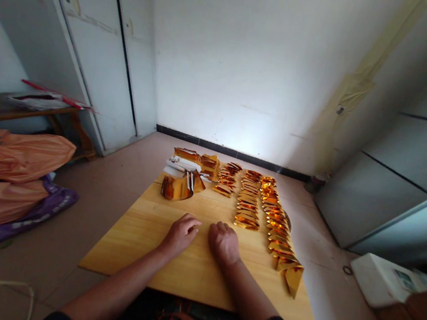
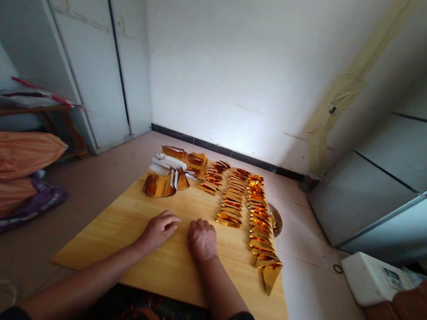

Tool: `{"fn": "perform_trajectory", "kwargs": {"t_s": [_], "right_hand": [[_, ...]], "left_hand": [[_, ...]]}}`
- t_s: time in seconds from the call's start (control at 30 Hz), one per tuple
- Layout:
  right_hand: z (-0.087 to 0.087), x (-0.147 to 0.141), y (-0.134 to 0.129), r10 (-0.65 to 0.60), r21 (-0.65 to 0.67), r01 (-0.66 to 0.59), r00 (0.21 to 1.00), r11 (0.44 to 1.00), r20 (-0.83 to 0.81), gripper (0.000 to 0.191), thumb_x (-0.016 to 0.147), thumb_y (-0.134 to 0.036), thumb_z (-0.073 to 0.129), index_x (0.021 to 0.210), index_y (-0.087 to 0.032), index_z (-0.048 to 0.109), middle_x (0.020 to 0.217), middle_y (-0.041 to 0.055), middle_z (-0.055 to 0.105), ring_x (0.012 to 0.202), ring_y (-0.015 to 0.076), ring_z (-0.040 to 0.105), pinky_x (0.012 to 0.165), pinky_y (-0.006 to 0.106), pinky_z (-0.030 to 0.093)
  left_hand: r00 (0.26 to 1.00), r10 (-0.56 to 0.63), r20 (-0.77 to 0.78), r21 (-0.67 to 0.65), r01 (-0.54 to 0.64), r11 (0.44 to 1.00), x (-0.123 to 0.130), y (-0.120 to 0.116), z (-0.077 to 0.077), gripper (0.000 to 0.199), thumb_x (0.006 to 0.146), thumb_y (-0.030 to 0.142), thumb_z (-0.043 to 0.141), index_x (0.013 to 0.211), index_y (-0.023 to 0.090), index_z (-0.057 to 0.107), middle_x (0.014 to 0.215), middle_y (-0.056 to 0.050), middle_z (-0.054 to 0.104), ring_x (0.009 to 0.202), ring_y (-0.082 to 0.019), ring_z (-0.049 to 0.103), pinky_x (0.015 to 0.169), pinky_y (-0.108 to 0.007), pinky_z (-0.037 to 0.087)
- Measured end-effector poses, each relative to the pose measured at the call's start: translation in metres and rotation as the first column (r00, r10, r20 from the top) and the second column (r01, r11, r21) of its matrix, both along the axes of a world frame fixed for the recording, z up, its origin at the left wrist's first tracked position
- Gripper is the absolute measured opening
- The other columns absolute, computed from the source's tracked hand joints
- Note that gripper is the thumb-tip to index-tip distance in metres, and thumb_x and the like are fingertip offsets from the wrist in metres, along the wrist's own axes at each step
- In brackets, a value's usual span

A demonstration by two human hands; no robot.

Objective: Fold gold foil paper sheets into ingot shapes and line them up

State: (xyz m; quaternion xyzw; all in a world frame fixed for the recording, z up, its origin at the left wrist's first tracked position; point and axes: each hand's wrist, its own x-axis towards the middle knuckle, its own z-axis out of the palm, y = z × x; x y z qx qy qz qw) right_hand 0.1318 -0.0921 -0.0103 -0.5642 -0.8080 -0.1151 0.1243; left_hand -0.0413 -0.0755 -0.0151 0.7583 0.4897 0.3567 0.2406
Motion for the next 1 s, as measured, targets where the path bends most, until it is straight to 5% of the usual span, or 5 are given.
{"fn": "perform_trajectory", "kwargs": {"t_s": [0.37, 0.5, 0.73, 0.87, 1.0], "right_hand": [[-0.004, 0.015, 0.015, -0.146, 0.045, 0.150, 0.987, 0.988, -0.073, 0.019, 0.089, -0.015, 0.047, 0.075, -0.018, 0.060, 0.076, 0.0048, 0.060, 0.070, 0.0148, 0.052, 0.059, 0.026, 0.029], [-0.005, 0.014, 0.015, -0.135, 0.021, 0.136, 0.989, 0.990, -0.060, 0.019, 0.089, -0.014, 0.047, 0.076, -0.018, 0.061, 0.076, 0.0039, 0.059, 0.069, 0.0138, 0.051, 0.058, 0.026, 0.028], [-0.006, 0.006, 0.016, 0.002, -0.008, -0.002, 0.999, 1.000, -0.051, 0.018, 0.087, -0.014, 0.048, 0.076, -0.018, 0.062, 0.077, 0.0033, 0.059, 0.071, 0.0129, 0.049, 0.061, 0.025, 0.027], [-0.008, 0.006, 0.016, -0.007, 0.003, 0.007, 0.998, 1.000, -0.069, 0.019, 0.088, -0.013, 0.047, 0.076, -0.018, 0.061, 0.077, 0.0033, 0.059, 0.069, 0.0125, 0.048, 0.061, 0.025, 0.027], [-0.008, 0.006, 0.015, -0.008, 0.003, 0.008, 0.998, 1.000, -0.068, 0.018, 0.088, -0.014, 0.047, 0.076, -0.018, 0.061, 0.077, 0.0032, 0.059, 0.068, 0.0122, 0.048, 0.060, 0.025, 0.026]], "left_hand": [[0.999, -0.007, 0.035, 0.081, 0.004, 0.997, 0.002, -0.001, -0.001, 0.024, 0.075, 0.005, 0.052, 0.086, 0.019, 0.067, 0.086, -0.002, 0.062, 0.082, -0.012, 0.059, 0.078, -0.022, 0.049], [0.991, 0.126, -0.047, 0.191, -0.115, 0.975, -0.010, 0.011, 0.010, 0.024, 0.078, 0.005, 0.050, 0.088, 0.019, 0.067, 0.088, -0.003, 0.063, 0.087, -0.013, 0.058, 0.081, -0.023, 0.048], [0.736, 0.389, -0.554, 0.221, -0.320, 0.921, -0.024, 0.065, 0.053, 0.026, 0.079, 0.039, 0.061, 0.092, 0.018, 0.067, 0.100, -0.010, 0.064, 0.105, -0.027, 0.051, 0.092, -0.040, 0.039], [0.668, 0.383, -0.638, 0.100, -0.421, 0.902, -0.016, 0.090, 0.052, 0.038, 0.080, 0.049, 0.056, 0.094, 0.016, 0.068, 0.103, -0.012, 0.066, 0.106, -0.028, 0.051, 0.092, -0.039, 0.036], [0.686, 0.353, -0.636, 0.044, -0.424, 0.904, -0.011, 0.100, 0.041, 0.029, 0.086, 0.036, 0.047, 0.094, 0.018, 0.068, 0.102, -0.010, 0.066, 0.105, -0.026, 0.054, 0.089, -0.039, 0.037]]}}
